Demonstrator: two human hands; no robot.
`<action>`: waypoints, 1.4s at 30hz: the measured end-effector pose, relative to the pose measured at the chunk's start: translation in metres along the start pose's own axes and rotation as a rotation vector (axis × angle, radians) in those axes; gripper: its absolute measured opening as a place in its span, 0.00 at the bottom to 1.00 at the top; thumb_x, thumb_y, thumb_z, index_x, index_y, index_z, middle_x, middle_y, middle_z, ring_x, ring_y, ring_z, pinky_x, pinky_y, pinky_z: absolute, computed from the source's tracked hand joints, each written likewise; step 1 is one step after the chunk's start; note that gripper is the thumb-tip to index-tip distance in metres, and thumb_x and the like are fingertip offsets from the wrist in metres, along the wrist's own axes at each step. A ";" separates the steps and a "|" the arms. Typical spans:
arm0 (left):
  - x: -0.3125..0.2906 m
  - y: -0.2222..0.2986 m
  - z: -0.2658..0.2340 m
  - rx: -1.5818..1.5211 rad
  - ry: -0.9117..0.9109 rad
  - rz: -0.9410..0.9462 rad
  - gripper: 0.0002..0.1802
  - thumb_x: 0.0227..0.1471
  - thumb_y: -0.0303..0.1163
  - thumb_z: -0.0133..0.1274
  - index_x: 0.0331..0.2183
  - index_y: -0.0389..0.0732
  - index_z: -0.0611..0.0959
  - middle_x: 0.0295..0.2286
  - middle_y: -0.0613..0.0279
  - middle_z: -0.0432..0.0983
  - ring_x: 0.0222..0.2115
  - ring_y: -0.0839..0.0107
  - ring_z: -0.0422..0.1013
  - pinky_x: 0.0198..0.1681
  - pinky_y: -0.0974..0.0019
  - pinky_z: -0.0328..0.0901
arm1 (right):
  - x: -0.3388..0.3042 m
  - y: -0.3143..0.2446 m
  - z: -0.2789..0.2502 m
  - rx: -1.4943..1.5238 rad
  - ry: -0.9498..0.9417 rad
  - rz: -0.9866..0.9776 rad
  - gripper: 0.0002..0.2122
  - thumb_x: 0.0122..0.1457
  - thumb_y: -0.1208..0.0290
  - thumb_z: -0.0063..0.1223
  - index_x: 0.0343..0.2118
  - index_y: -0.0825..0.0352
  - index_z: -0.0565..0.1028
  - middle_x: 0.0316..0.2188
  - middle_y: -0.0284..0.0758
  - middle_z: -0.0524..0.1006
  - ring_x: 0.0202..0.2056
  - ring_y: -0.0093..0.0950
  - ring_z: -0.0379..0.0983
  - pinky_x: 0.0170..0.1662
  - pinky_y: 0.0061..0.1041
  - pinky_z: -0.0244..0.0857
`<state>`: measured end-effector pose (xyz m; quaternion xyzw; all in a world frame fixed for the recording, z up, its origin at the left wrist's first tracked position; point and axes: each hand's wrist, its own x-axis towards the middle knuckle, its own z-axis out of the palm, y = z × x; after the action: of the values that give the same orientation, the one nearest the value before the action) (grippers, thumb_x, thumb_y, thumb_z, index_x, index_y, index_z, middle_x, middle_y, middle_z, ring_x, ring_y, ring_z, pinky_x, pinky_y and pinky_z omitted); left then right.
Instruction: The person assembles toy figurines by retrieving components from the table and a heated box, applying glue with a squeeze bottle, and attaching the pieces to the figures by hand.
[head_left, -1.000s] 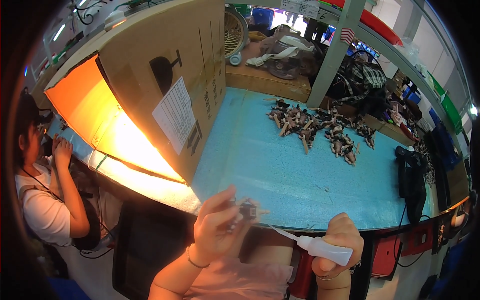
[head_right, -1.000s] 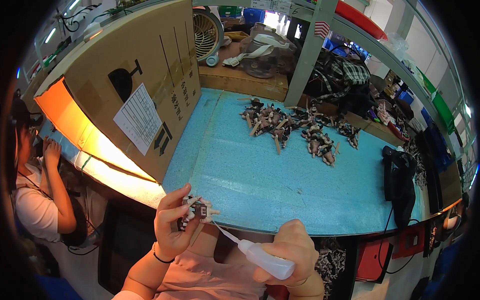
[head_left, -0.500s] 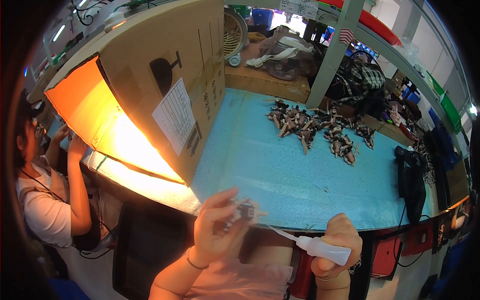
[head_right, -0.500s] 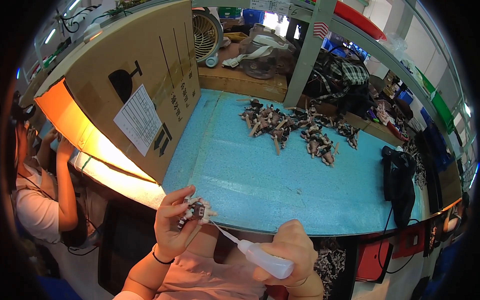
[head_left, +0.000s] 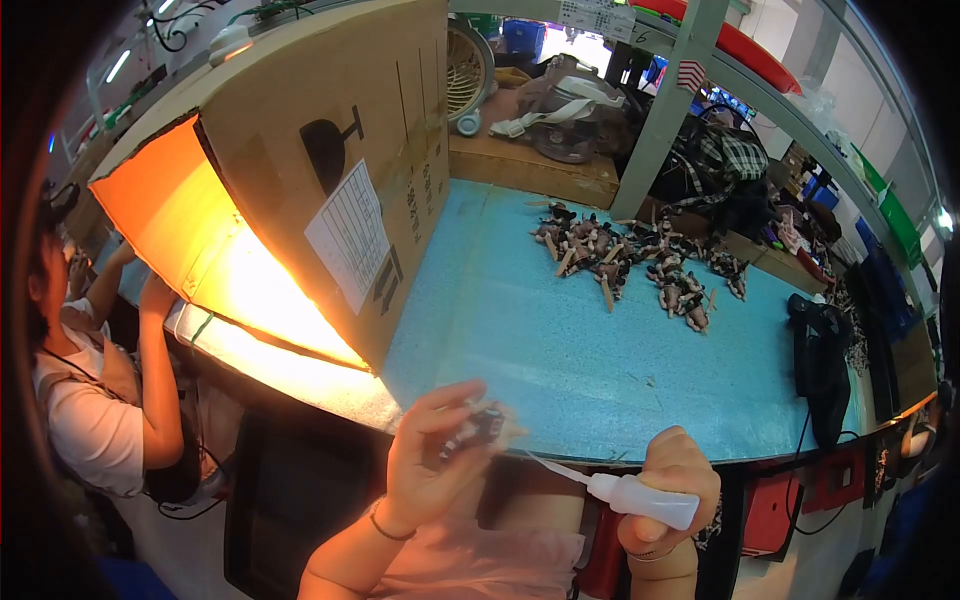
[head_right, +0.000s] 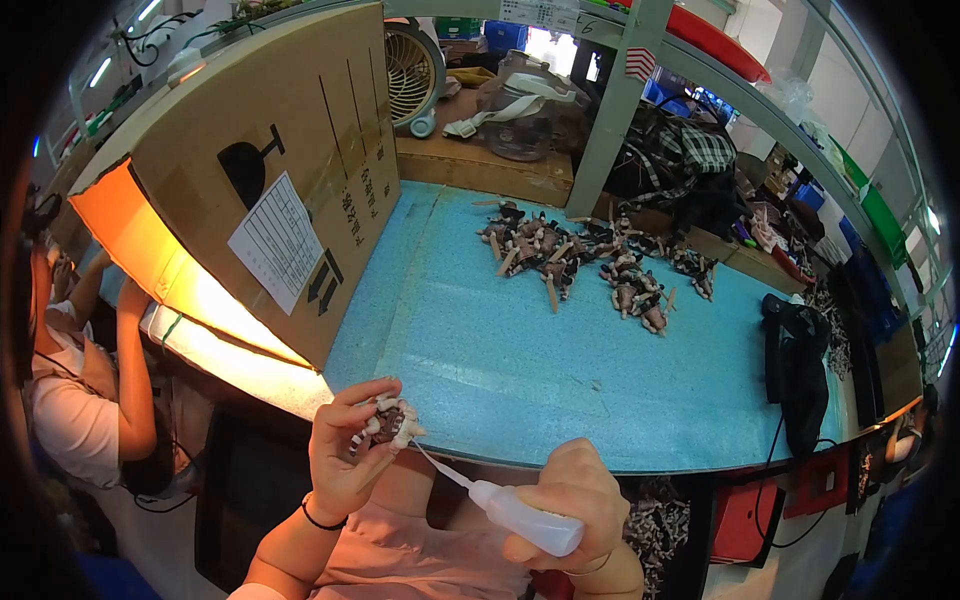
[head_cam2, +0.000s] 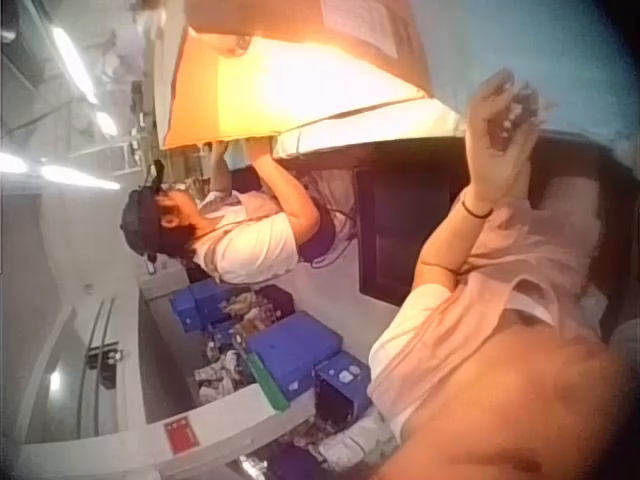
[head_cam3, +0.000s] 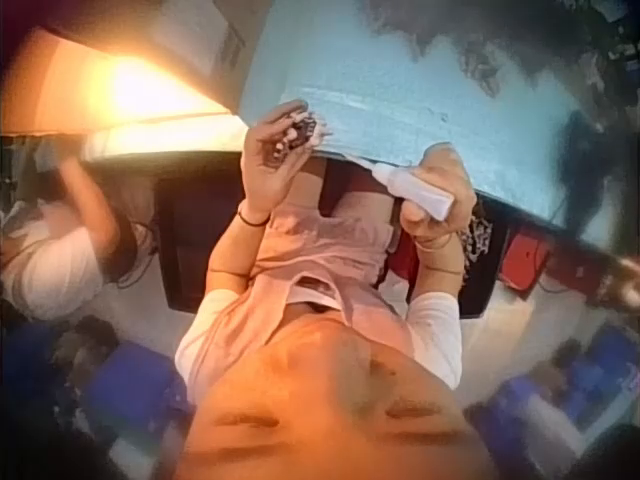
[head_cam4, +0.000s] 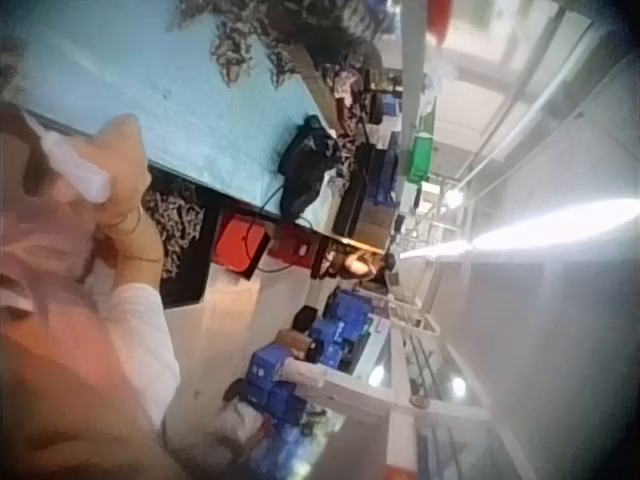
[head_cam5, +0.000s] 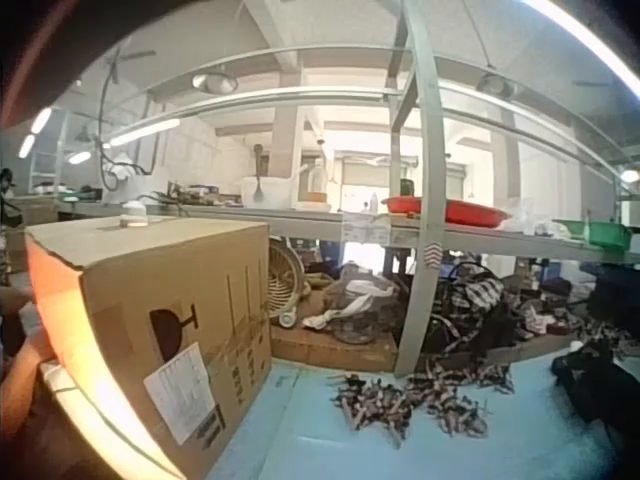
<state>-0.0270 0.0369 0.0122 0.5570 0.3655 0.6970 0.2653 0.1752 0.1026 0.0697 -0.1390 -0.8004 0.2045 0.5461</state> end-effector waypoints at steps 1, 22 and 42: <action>0.000 0.001 0.000 -0.031 0.003 -0.019 0.24 0.42 0.09 0.47 0.42 0.38 0.65 0.48 0.44 0.56 0.46 0.55 0.65 0.43 0.58 0.69 | 0.000 0.000 -0.002 0.003 -0.015 0.001 0.25 0.50 0.43 0.48 0.28 0.66 0.64 0.18 0.29 0.63 0.17 0.20 0.56 0.22 0.21 0.51; -0.001 0.005 -0.001 -0.197 0.009 -0.126 0.20 0.43 0.15 0.50 0.39 0.40 0.65 0.48 0.42 0.59 0.50 0.52 0.60 0.47 0.59 0.64 | 0.004 0.000 0.011 0.048 0.232 0.112 0.25 0.50 0.42 0.45 0.27 0.66 0.60 0.19 0.29 0.60 0.19 0.20 0.53 0.23 0.21 0.48; -0.001 0.007 -0.001 -0.159 0.020 -0.136 0.21 0.43 0.16 0.52 0.40 0.41 0.66 0.48 0.43 0.60 0.50 0.54 0.61 0.47 0.59 0.64 | 0.001 0.002 0.001 0.064 0.153 0.015 0.23 0.46 0.48 0.55 0.34 0.65 0.68 0.19 0.30 0.66 0.19 0.23 0.62 0.25 0.24 0.57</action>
<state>-0.0272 0.0318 0.0166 0.5011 0.3484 0.7097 0.3518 0.1742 0.1047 0.0690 -0.1427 -0.7482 0.2229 0.6084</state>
